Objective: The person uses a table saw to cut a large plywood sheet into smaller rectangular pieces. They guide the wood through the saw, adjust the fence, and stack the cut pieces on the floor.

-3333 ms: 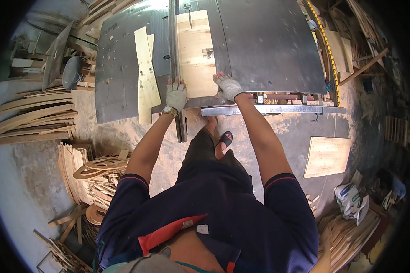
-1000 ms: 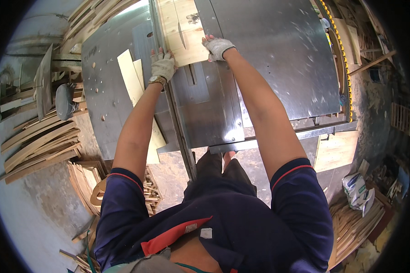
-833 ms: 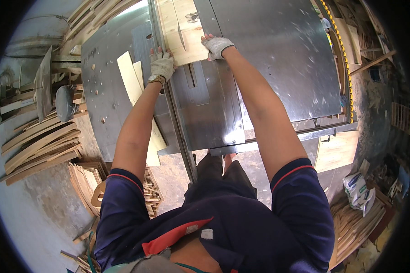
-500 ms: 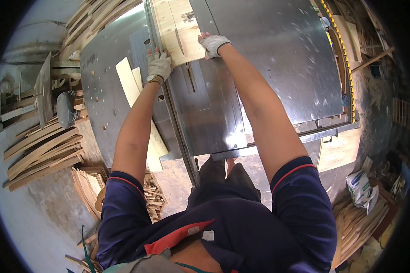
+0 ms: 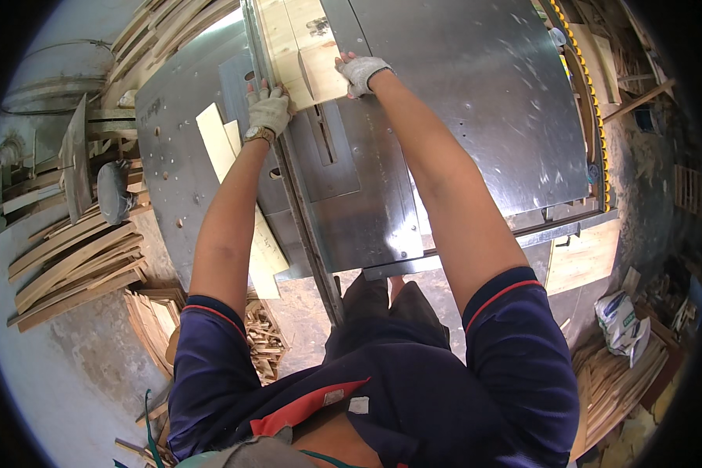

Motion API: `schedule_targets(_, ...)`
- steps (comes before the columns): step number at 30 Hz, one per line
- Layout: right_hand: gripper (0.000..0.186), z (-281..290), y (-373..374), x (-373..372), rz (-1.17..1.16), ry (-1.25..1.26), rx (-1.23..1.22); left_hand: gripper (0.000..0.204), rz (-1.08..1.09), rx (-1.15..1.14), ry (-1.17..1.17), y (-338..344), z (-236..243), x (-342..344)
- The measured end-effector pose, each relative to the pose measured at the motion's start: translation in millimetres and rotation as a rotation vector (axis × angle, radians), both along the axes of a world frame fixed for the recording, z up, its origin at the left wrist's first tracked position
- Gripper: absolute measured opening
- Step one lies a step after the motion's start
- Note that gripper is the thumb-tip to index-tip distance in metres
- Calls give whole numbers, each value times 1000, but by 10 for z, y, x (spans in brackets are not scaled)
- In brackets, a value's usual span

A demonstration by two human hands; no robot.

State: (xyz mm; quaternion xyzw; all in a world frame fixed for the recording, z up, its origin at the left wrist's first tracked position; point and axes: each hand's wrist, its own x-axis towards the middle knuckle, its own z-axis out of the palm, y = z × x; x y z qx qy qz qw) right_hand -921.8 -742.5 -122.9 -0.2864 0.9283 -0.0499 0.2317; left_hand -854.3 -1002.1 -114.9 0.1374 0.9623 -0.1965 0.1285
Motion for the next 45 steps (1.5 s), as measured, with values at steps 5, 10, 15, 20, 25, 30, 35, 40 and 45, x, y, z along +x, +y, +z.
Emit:
schedule_targets(5,100,-7,2,-29,-8,-6,0,55,-5,17,48,-2,-8,-30)
schedule_targets(10,101,-40,7,-84,15,1,-19,53,-6,5,17,3,40,-42)
schedule_targets(15,101,-33,-18,-115,15,-2,-15,52,-6,31,29,6,97,-49)
schedule_targets(20,101,19,-38,-122,2,-7,29,52,27,12,-4,11,80,-97)
schedule_targets(25,101,84,-48,-208,13,18,67,45,-7,27,90,-55,11,-273)
schedule_targets(30,104,159,-25,-467,-4,-8,163,45,-19,5,97,-128,-24,-686)
schedule_targets(35,103,173,74,-750,-18,-26,216,45,2,-9,56,-165,12,-1219)
schedule_targets(40,105,232,186,-1118,-17,-51,287,50,29,8,58,-221,33,-1748)
schedule_targets(45,82,301,208,-1230,-199,-85,147,44,-104,211,224,-439,51,-1996)
